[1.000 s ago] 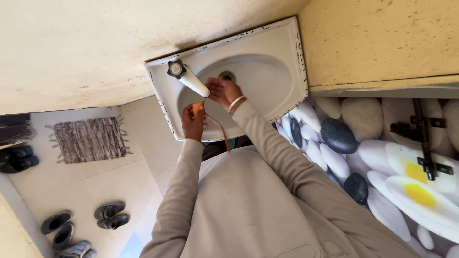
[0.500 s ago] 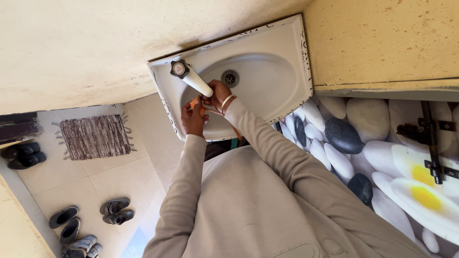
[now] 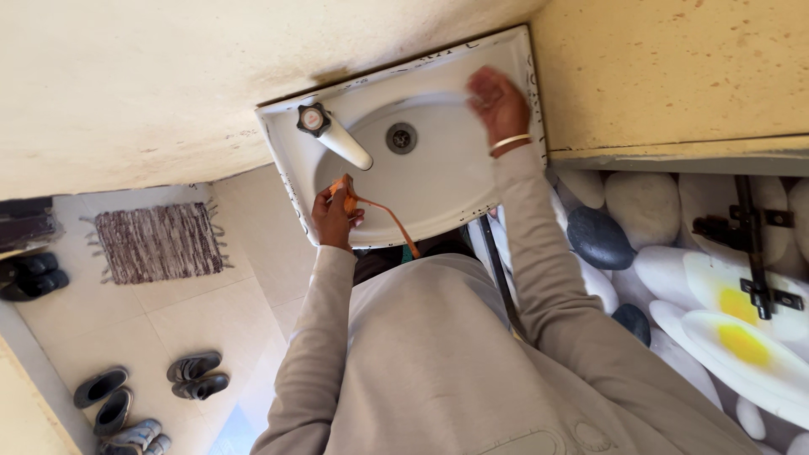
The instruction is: The person uses an orange brush to scrub the inside of a white wall-mounted sink. They scrub the basin, the drain area, and the faucet, then rinse the brush under running water. The person continues scrubbing the sink's interior and the faucet area with the brush.
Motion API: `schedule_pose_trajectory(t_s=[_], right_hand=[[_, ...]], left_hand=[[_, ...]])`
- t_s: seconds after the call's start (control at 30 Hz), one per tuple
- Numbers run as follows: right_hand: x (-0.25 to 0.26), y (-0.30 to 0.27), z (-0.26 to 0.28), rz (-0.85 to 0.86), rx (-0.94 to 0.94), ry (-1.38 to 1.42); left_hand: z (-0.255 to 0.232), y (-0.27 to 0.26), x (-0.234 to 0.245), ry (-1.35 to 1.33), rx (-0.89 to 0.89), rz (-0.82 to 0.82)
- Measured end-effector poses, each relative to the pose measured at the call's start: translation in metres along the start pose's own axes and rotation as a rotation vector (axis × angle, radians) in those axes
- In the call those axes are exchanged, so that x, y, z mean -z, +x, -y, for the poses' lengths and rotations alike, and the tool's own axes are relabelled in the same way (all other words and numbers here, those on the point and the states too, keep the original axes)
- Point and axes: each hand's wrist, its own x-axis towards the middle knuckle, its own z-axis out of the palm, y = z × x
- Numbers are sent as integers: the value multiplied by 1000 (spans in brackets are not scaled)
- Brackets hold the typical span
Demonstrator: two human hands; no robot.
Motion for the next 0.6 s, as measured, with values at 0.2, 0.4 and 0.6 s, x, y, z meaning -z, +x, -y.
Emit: schedule_pose_trajectory(t_s=[0.2, 0.4, 0.6], right_hand=[[0, -40, -16, -69, 88, -265], [-69, -70, -134, 225, -454, 44], [-138, -76, -164, 150, -625, 124]], left_hand=[[2, -10, -5, 45, 6, -3], [-7, -31, 0, 62, -52, -32], [-12, -47, 28, 57, -129, -67]])
